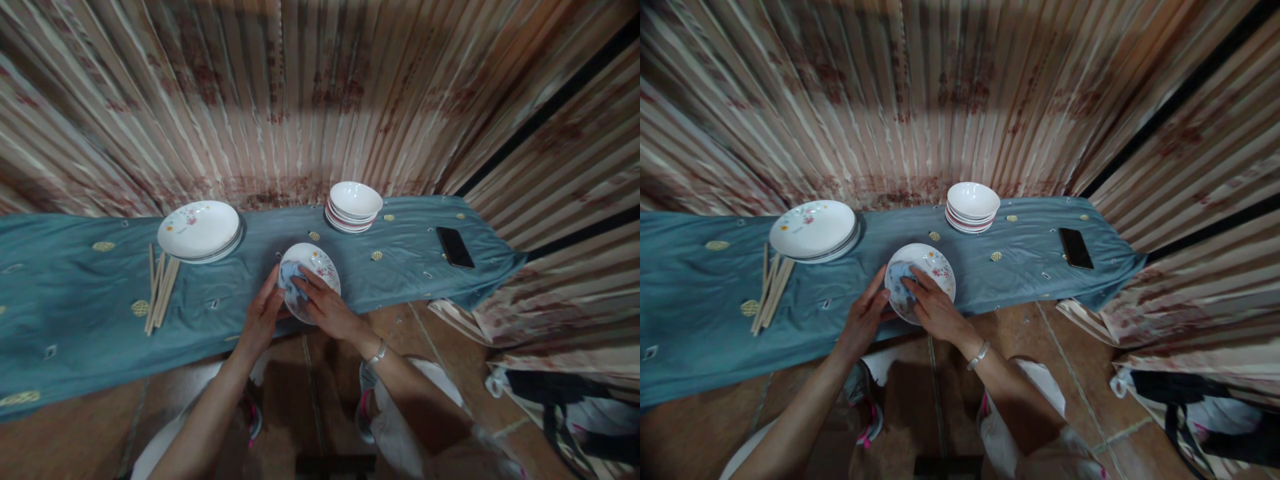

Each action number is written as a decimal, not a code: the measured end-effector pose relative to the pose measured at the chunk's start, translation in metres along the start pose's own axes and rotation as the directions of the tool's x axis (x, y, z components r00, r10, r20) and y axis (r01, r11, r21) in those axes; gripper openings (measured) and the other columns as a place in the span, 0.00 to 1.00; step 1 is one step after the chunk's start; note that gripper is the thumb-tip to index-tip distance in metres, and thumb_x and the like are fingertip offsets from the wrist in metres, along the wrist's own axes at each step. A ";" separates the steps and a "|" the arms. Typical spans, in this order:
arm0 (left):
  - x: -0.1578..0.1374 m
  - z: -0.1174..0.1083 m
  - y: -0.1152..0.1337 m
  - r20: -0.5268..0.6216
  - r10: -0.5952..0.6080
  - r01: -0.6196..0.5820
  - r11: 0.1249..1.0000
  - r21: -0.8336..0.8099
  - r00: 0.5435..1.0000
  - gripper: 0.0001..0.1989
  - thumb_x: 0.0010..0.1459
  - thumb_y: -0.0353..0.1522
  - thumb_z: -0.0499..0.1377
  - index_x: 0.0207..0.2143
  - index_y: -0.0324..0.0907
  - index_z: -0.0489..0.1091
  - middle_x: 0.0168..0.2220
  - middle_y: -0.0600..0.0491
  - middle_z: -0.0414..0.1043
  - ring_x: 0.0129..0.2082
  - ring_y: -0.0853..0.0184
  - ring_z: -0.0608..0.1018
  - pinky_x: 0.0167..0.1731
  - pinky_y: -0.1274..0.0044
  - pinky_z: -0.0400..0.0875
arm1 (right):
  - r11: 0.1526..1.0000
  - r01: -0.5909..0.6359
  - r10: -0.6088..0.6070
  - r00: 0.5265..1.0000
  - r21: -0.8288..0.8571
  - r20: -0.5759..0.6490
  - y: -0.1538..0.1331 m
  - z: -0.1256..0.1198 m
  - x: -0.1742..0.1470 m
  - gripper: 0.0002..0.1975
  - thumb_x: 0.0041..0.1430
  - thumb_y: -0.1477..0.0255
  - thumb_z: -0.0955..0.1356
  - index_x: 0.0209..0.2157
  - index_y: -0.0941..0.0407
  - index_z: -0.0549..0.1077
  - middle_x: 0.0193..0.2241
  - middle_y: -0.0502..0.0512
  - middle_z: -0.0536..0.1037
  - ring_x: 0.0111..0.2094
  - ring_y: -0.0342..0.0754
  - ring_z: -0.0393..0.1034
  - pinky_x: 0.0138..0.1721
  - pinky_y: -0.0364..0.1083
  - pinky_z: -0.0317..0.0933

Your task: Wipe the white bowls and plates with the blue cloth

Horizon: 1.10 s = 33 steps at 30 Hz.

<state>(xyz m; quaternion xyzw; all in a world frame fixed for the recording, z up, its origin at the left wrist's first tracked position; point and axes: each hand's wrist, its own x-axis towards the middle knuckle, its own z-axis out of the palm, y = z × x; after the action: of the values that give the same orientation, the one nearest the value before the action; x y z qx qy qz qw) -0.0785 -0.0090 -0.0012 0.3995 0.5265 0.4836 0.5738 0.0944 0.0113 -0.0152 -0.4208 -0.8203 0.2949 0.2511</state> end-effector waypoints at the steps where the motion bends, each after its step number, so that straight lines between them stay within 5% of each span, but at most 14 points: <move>1: 0.000 0.000 0.000 0.004 -0.002 0.002 1.000 -0.001 1.000 0.45 0.50 0.52 0.64 0.67 0.44 0.57 0.57 0.44 0.72 0.51 0.52 0.76 0.40 0.67 0.80 | 1.000 -0.011 0.011 1.000 -0.004 0.002 0.000 0.000 0.001 0.31 0.61 0.81 0.59 0.65 0.58 0.59 0.70 0.60 0.49 0.71 0.50 0.43 0.70 0.56 0.42; 10: 0.000 -0.001 -0.001 0.020 0.019 -0.019 1.000 0.007 1.000 0.44 0.52 0.50 0.63 0.67 0.43 0.57 0.55 0.44 0.73 0.48 0.53 0.77 0.37 0.67 0.80 | 0.989 -0.129 0.129 0.992 -0.070 -0.012 0.008 0.002 0.004 0.32 0.61 0.78 0.61 0.67 0.63 0.55 0.71 0.66 0.47 0.71 0.57 0.40 0.70 0.58 0.43; 21: 0.001 0.000 -0.002 0.013 0.018 -0.018 1.000 0.006 1.000 0.43 0.52 0.50 0.63 0.66 0.44 0.58 0.51 0.46 0.76 0.43 0.56 0.78 0.36 0.68 0.79 | 0.966 -0.191 0.187 0.982 -0.172 -0.037 0.015 -0.005 -0.008 0.29 0.61 0.78 0.61 0.64 0.62 0.61 0.66 0.69 0.59 0.67 0.59 0.53 0.66 0.62 0.50; 33: 0.000 0.003 0.002 -0.010 0.009 -0.009 1.000 -0.026 1.000 0.46 0.50 0.51 0.65 0.66 0.43 0.58 0.50 0.45 0.77 0.44 0.55 0.79 0.37 0.67 0.80 | 0.991 -0.082 0.078 0.996 -0.108 -0.044 -0.005 -0.010 -0.018 0.23 0.60 0.79 0.62 0.56 0.56 0.72 0.60 0.64 0.67 0.62 0.55 0.61 0.63 0.58 0.56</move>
<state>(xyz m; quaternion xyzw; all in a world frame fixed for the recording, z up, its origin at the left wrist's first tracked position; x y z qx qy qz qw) -0.0758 -0.0084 0.0013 0.3920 0.5212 0.4951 0.5741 0.1072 -0.0036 -0.0077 -0.4722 -0.8126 0.2508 0.2321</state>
